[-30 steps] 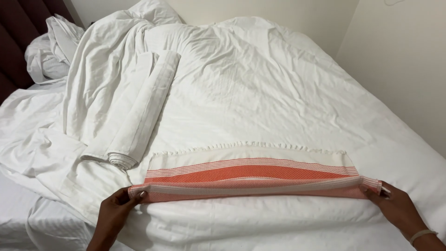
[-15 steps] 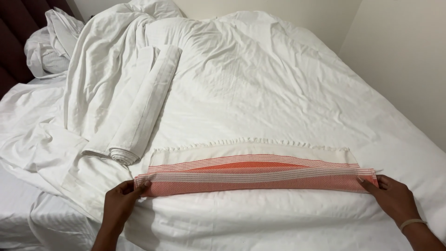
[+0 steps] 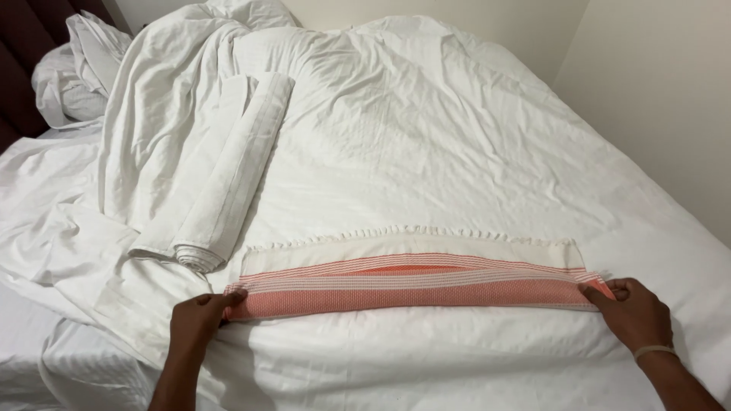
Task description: The person folds a small striped towel and places it on the bed. They then fold a large white sheet multiple times on the bed surface, smoothing it out with their hands during the process.
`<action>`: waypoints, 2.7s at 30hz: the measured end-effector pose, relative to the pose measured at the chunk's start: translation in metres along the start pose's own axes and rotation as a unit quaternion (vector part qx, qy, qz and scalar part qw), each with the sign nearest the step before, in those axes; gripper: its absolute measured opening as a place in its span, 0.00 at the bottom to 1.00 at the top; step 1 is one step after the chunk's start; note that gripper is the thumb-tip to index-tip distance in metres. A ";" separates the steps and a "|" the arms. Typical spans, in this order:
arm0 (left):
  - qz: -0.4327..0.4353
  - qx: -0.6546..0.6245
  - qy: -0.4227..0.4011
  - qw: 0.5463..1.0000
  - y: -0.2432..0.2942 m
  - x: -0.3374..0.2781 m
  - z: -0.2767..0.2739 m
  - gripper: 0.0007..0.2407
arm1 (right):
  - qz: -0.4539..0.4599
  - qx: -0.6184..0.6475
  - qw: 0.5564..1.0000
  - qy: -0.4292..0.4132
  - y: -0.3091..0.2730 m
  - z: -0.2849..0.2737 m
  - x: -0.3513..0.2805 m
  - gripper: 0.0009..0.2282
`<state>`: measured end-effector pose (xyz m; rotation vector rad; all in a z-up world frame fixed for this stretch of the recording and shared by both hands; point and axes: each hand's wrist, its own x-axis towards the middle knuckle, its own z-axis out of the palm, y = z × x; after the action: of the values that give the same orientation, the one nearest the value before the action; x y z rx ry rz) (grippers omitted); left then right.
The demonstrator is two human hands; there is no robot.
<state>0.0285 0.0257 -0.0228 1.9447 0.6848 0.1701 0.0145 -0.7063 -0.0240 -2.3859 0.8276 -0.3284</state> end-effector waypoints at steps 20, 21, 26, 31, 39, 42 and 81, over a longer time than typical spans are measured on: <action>0.393 0.319 0.050 0.861 0.053 -0.084 0.162 0.26 | -0.548 0.002 0.834 -0.070 -0.231 0.116 -0.216 0.20; 0.364 0.343 0.033 0.865 0.052 -0.083 0.166 0.27 | -0.533 -0.043 0.839 -0.097 -0.231 0.123 -0.213 0.23; 0.357 0.354 0.034 0.864 0.050 -0.079 0.168 0.28 | -0.507 -0.114 0.849 -0.099 -0.179 0.121 -0.168 0.28; 0.354 0.352 0.037 0.866 0.048 -0.078 0.171 0.28 | -0.472 -0.143 0.870 -0.022 -0.112 0.089 -0.125 0.29; 0.360 0.340 0.043 0.868 0.048 -0.080 0.169 0.28 | -0.332 -0.216 0.917 0.055 -0.053 0.040 -0.055 0.14; 0.361 0.338 0.043 0.868 0.047 -0.078 0.171 0.28 | -0.283 -0.268 0.919 0.052 -0.037 0.034 -0.025 0.14; 0.360 0.339 0.050 0.868 0.045 -0.079 0.170 0.28 | -0.155 -0.321 0.914 -0.193 -0.102 0.043 0.023 0.36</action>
<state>0.0498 -0.1641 -0.0490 2.8278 0.0165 0.5502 0.0991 -0.6368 0.0034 -3.0538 0.3974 0.3538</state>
